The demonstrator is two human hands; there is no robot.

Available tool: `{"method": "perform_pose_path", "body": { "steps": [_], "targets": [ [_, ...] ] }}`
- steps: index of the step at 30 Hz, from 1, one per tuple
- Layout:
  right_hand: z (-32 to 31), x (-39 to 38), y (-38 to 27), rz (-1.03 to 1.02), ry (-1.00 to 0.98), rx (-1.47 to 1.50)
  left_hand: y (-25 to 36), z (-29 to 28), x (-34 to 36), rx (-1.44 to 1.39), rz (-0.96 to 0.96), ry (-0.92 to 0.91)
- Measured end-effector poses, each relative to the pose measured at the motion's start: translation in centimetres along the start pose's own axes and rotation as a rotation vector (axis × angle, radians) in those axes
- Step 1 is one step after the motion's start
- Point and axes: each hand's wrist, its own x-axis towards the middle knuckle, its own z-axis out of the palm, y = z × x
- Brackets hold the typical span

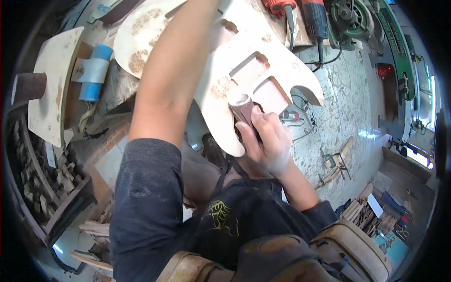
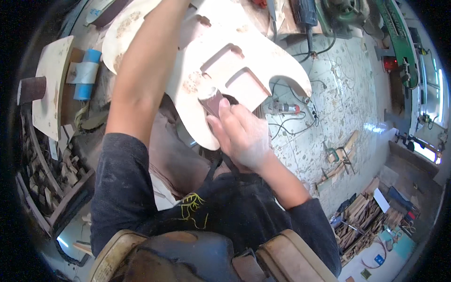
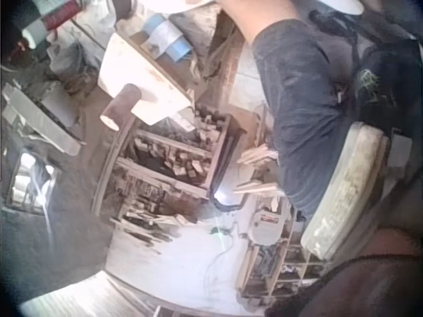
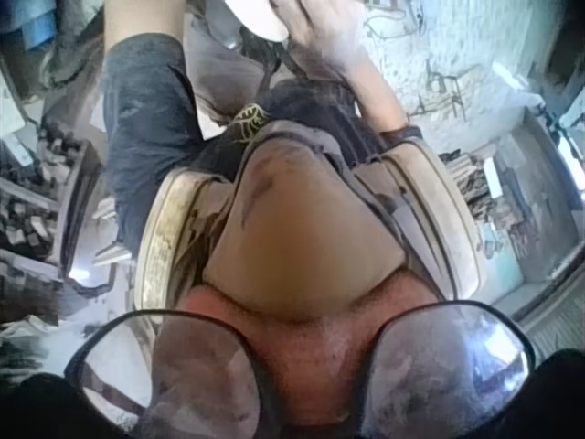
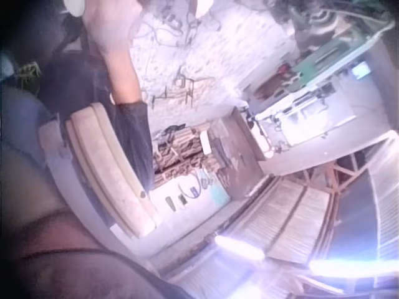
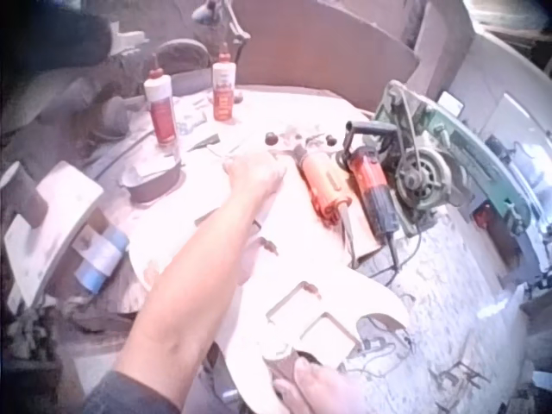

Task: The person sands the surfaces and interior cavities of a wooden electric guitar body. They use a piece of sandpaper by hand to smooth the edges and recesses, then move the guitar body to a stationary belt sander to smooth the flat face.

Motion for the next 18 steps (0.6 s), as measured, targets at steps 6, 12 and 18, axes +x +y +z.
{"method": "perform_pose_path", "body": {
  "steps": [6, 12, 18],
  "targets": [
    [0.3, 0.9, -0.8, 0.093, 0.024, -0.025, 0.0, 0.1, -0.8, 0.038, 0.095, 0.015],
    [0.7, 0.7, -0.5, 0.093, 0.114, -0.084, 0.5, 0.0, -0.3, 0.004, 0.019, -0.052],
    [1.0, 1.5, -0.6, 0.11, 0.156, -0.09, 0.5, -0.8, -1.0, -0.069, 0.052, -0.076]
  ]
}}
